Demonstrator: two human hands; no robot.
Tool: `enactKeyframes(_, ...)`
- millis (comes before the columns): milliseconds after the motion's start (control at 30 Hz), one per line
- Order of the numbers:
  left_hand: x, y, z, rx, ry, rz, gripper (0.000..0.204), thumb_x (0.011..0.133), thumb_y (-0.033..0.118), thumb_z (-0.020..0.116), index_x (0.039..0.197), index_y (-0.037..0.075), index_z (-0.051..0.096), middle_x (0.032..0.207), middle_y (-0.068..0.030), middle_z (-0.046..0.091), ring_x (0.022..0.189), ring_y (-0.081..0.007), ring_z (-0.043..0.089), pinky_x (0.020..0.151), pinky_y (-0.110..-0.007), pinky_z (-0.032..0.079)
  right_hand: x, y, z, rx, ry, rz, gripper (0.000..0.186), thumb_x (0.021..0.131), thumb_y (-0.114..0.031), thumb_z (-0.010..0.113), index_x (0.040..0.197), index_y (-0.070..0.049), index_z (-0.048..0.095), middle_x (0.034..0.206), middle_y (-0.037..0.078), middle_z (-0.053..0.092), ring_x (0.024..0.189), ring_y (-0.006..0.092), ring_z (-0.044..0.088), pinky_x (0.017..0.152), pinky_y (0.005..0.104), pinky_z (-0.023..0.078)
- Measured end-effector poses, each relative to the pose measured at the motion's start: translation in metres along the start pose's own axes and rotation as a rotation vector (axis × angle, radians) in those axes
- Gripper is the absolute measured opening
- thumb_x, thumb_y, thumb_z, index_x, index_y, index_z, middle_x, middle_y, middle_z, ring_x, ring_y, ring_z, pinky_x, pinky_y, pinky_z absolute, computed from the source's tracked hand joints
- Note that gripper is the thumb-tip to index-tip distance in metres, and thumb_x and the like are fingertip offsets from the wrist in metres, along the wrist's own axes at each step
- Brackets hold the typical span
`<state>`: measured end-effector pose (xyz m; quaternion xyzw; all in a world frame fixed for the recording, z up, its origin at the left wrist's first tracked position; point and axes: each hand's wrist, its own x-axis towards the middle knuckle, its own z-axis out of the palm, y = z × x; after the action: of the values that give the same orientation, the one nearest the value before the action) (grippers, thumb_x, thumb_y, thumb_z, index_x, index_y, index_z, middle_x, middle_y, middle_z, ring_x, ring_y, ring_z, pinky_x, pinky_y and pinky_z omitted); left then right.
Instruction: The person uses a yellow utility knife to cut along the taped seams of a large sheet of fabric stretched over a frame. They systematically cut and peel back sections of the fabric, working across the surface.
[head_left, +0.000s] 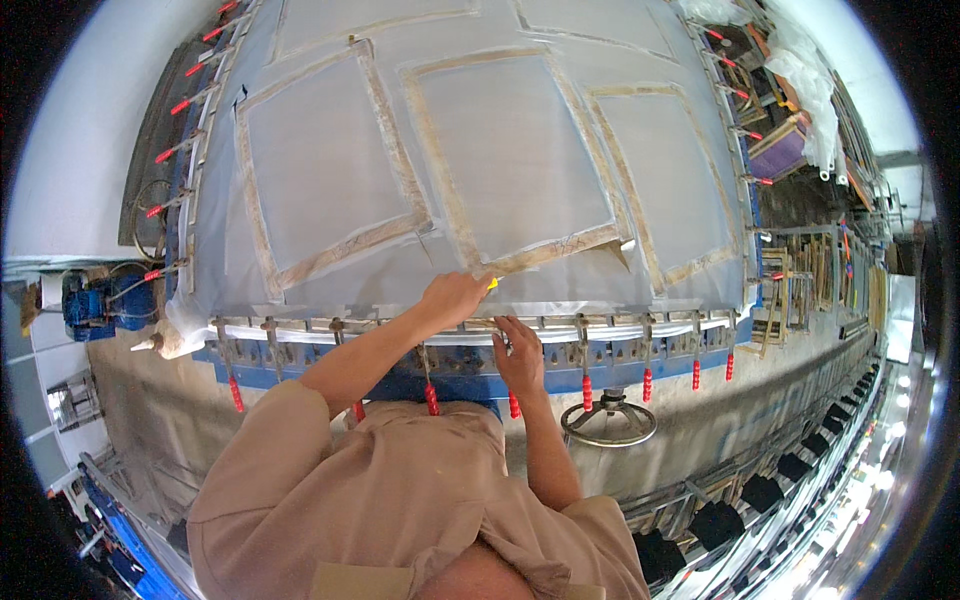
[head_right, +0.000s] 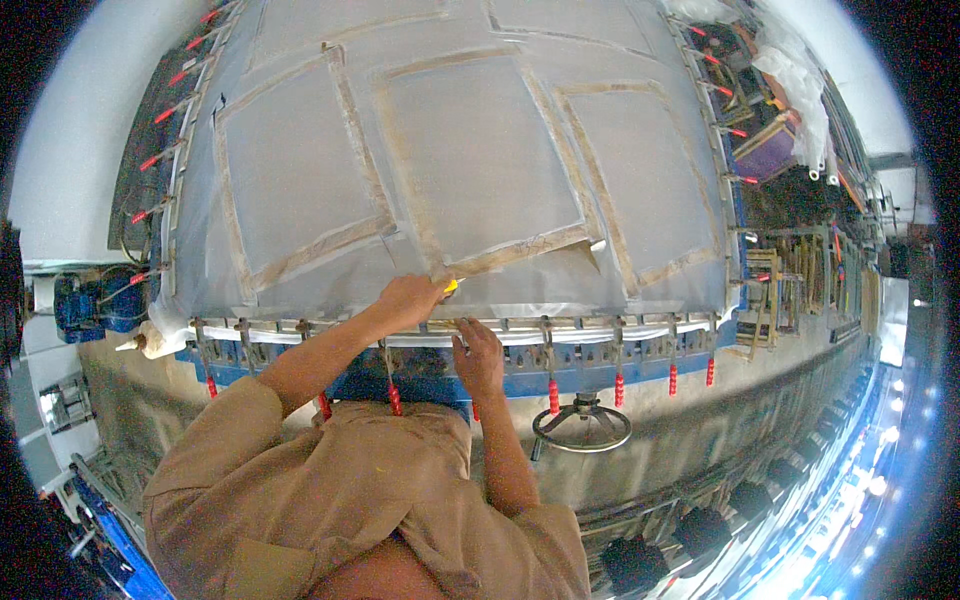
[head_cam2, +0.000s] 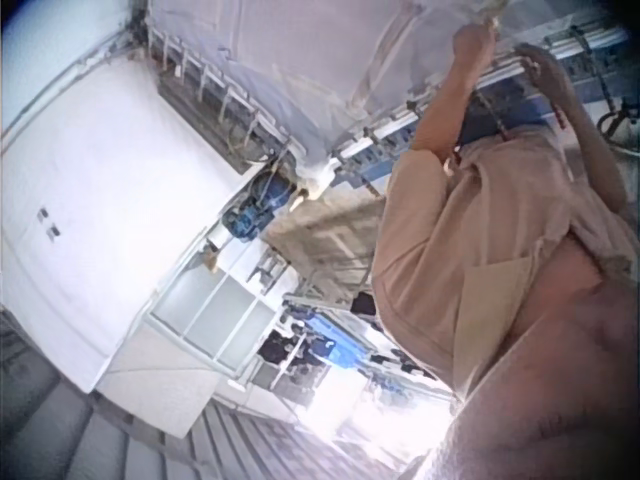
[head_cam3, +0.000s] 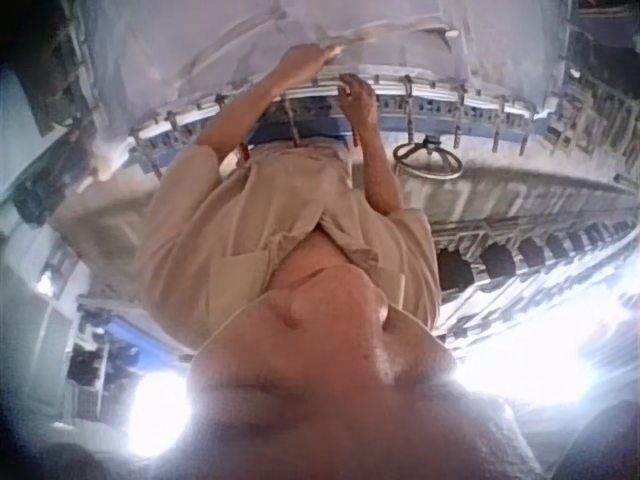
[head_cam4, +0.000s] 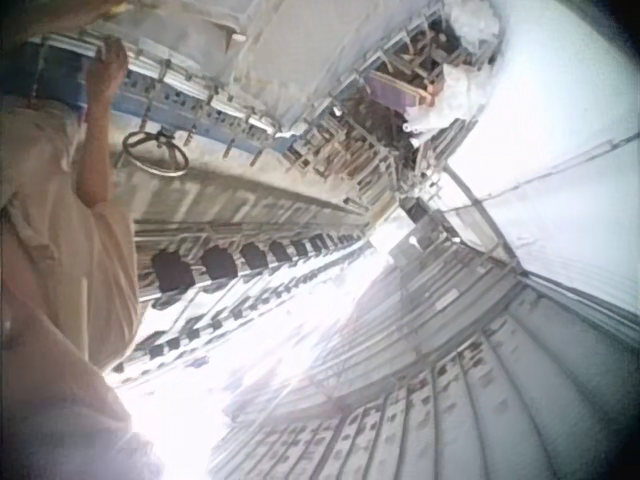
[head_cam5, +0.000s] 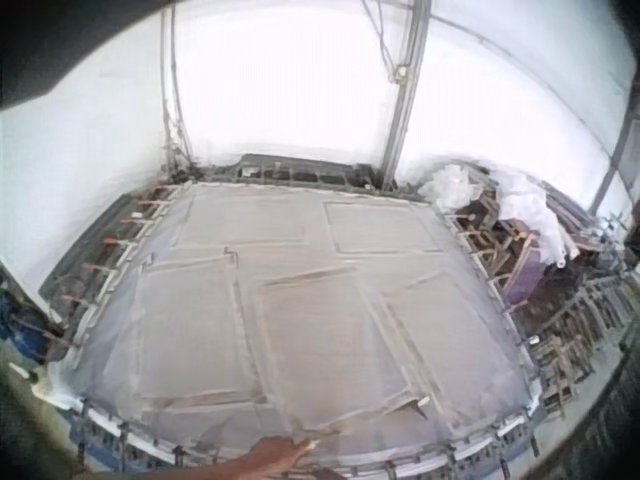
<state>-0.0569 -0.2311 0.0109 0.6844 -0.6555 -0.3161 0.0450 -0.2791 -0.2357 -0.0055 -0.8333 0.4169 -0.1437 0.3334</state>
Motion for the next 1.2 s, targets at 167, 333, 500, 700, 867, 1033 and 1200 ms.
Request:
enactKeyframes(167,0.012,0.005,0.004,0.087,0.045,-0.005,0.036,0.096,0.028,0.058,0.129,0.012,0.058,0.077,-0.0168,0.070,0.072,-0.0381,0.071,0.059,-0.054,0.055,-0.004,-0.008,0.002,0.018,0.029,0.031,0.040,0.089,-0.012,0.070,0.128,-0.010,0.065,0.127,0.021,0.066,0.115,0.0404,0.063,0.099,0.0476,0.049)
enactKeyframes(333,0.016,0.016,-0.015,0.118,0.002,0.042,0.031,0.094,0.017,0.056,0.123,0.005,0.062,0.083,-0.0170,0.071,0.079,-0.0357,0.073,0.061,-0.049,0.058,-0.006,-0.008,0.001,0.040,0.040,0.030,0.041,0.088,-0.011,0.070,0.129,-0.010,0.065,0.130,0.022,0.064,0.113,0.0415,0.063,0.097,0.0477,0.050)
enactKeyframes(500,0.020,0.025,-0.021,0.111,0.024,0.009,0.024,0.091,0.015,0.059,0.109,0.004,0.069,0.086,-0.0175,0.073,0.081,-0.0364,0.073,0.065,-0.049,0.059,-0.005,-0.009,-0.002,0.040,0.021,0.013,0.041,0.087,-0.010,0.069,0.128,-0.009,0.065,0.130,0.022,0.064,0.114,0.0418,0.063,0.097,0.0481,0.050)
enactKeyframes(700,0.048,0.048,-0.020,0.327,-0.045,0.117,0.020,0.085,0.012,0.064,0.097,0.003,0.076,0.094,-0.0163,0.075,0.089,-0.0340,0.074,0.068,-0.047,0.060,-0.004,-0.007,-0.004,0.023,0.006,0.002,0.042,0.088,-0.010,0.068,0.130,-0.008,0.064,0.129,0.022,0.064,0.114,0.0425,0.062,0.098,0.0491,0.049)
enactKeyframes(867,0.035,0.036,-0.035,0.259,-0.205,-0.030,0.024,0.086,0.016,0.064,0.104,0.005,0.076,0.102,-0.0154,0.075,0.098,-0.0331,0.073,0.075,-0.048,0.059,-0.007,-0.008,-0.004,-0.018,-0.012,0.009,0.046,0.088,-0.012,0.069,0.134,-0.011,0.060,0.132,0.021,0.062,0.115,0.0421,0.061,0.098,0.0500,0.048)
enactKeyframes(1033,0.012,0.006,-0.045,0.146,-0.221,-0.075,0.029,0.092,0.022,0.062,0.118,0.013,0.073,0.104,-0.0159,0.074,0.097,-0.0357,0.072,0.080,-0.050,0.057,-0.003,-0.015,-0.006,0.011,-0.024,0.029,0.047,0.089,-0.011,0.069,0.135,-0.010,0.061,0.133,0.022,0.063,0.117,0.0423,0.061,0.099,0.0490,0.048)
enactKeyframes(1200,-0.060,-0.073,-0.012,-0.346,0.161,-0.090,0.038,0.099,0.028,0.058,0.135,0.018,0.062,0.101,-0.0221,0.072,0.093,-0.0365,0.071,0.081,-0.049,0.055,-0.006,-0.008,-0.008,0.049,-0.041,0.035,0.046,0.090,-0.015,0.069,0.135,-0.010,0.062,0.134,0.023,0.061,0.120,0.0421,0.059,0.103,0.0504,0.045)
